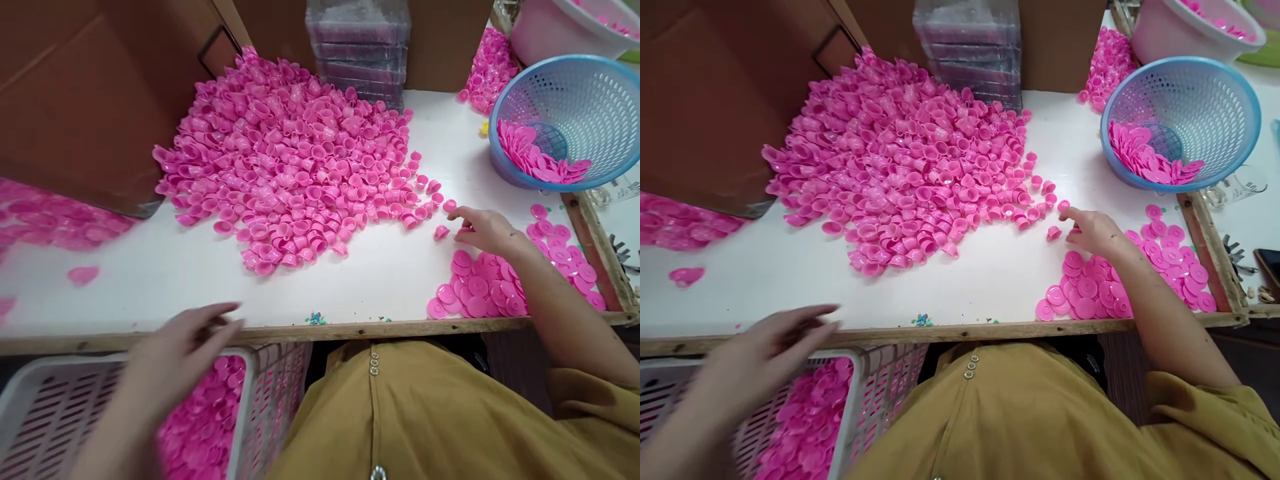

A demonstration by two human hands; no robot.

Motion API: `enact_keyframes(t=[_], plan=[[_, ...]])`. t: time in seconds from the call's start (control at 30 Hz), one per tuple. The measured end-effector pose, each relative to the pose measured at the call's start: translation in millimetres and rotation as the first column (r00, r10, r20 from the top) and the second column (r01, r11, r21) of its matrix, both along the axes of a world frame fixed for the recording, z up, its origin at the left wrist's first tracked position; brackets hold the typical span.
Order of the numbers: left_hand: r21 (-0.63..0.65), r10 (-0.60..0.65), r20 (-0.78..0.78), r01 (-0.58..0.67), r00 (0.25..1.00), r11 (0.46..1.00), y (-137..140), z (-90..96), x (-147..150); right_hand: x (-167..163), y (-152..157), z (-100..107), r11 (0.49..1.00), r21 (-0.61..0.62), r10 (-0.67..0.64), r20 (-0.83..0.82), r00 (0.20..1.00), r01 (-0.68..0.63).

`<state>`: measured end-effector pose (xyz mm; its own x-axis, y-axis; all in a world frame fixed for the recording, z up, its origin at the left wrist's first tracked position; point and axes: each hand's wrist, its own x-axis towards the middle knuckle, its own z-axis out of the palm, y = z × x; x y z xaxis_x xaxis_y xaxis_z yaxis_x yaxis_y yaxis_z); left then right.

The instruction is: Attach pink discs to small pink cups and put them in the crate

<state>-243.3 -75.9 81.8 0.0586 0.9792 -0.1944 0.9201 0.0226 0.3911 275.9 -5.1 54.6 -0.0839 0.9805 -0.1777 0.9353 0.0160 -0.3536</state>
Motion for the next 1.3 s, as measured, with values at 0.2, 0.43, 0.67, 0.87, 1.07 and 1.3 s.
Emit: enact_keyframes(t=[0.2,0.43,0.67,0.87,1.07,1.3], plan=[[-0.314,0.132,0.647,0.104,0.751,0.944,41,-25.8,197,-41,7,-9,0.995,0.054,0.089,-0.045,0.995,-0.086],[-0.154,-0.099,0.651,0.258,0.753,0.954,56,-56.3,252,-93,-17,-40,0.960,0.269,0.184,-0.389,0.903,-0.080],[0.127,-0.387,0.078,0.376,0.919,0.918,68,-38.7,224,-87,-15,-34,0.972,-0.148,-0.233,-0.698,0.677,0.181],[-0.032,-0.550,-0.158,0.552,0.820,0.833,78,-25.7,228,-80,-16,-23,0.942,-0.292,-0.334,-0.756,0.563,0.167],[0.067,-0.425,0.196,0.420,0.884,0.905,74,-52.1,234,-94,-17,-14,0.936,-0.337,-0.337,-0.768,0.545,0.104],[0.077,-0.327,0.328,0.320,0.886,0.944,67,-63.9,234,-119,-6,-19,0.888,-0.454,-0.395,-0.683,0.615,0.067]])
